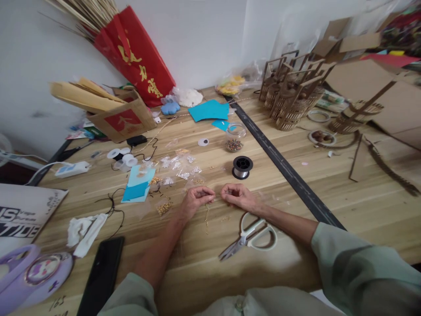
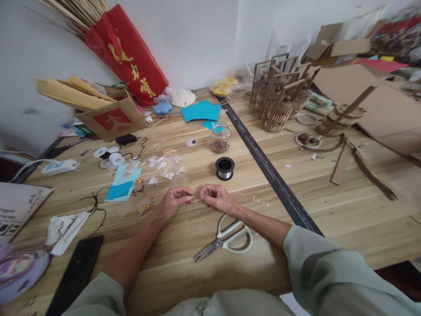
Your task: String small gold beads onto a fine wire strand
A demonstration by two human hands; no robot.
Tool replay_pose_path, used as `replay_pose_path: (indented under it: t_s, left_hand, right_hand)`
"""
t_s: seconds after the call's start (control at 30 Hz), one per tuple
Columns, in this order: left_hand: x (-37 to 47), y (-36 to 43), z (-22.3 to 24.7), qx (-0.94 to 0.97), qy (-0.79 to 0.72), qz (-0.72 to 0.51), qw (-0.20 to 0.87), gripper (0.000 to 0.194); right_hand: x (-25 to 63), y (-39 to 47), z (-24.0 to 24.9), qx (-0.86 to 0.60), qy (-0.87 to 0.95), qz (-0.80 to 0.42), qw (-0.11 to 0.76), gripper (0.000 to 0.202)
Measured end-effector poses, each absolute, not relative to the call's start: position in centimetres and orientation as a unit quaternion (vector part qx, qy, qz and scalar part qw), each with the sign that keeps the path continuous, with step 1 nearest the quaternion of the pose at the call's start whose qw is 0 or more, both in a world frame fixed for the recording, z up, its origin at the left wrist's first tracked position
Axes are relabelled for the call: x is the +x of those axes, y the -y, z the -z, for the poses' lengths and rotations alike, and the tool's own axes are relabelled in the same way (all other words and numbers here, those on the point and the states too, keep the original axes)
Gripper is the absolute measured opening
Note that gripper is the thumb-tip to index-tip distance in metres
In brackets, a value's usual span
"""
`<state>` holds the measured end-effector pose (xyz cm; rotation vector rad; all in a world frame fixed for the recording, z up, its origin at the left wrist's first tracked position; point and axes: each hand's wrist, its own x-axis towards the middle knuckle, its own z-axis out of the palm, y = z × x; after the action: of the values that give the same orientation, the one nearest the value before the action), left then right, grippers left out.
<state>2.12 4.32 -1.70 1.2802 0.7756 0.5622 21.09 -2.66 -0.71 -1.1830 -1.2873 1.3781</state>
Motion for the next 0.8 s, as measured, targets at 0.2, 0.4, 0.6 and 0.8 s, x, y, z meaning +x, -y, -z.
replay_pose_path:
  t_s: [0.2, 0.4, 0.6, 0.8]
  left_hand:
    - [2.15, -4.25, 1.01, 0.591, -0.359, -0.262, 0.673, 0.027]
    - [2.33, -4.25, 0.67, 0.611, -0.344, -0.282, 0.655, 0.024]
    - [2.44, -4.2, 0.63, 0.625, -0.338, -0.288, 0.643, 0.022]
    - [2.46, -3.94, 0.91, 0.647, -0.341, -0.289, 0.617, 0.022]
  right_hand:
    - [21.16, 2.69, 0.76, -0.476, 0.521, -0.557, 0.438, 0.022]
    - [21.16, 2.73, 0.96, -0.469, 0.528, -0.555, 0.441, 0.021]
    - [21.12, 2.77, 0.89, -0.469, 0.534, -0.554, 0.433, 0.019]
    - [21.1, 2.73, 0.84, -0.464, 0.549, -0.543, 0.434, 0.019]
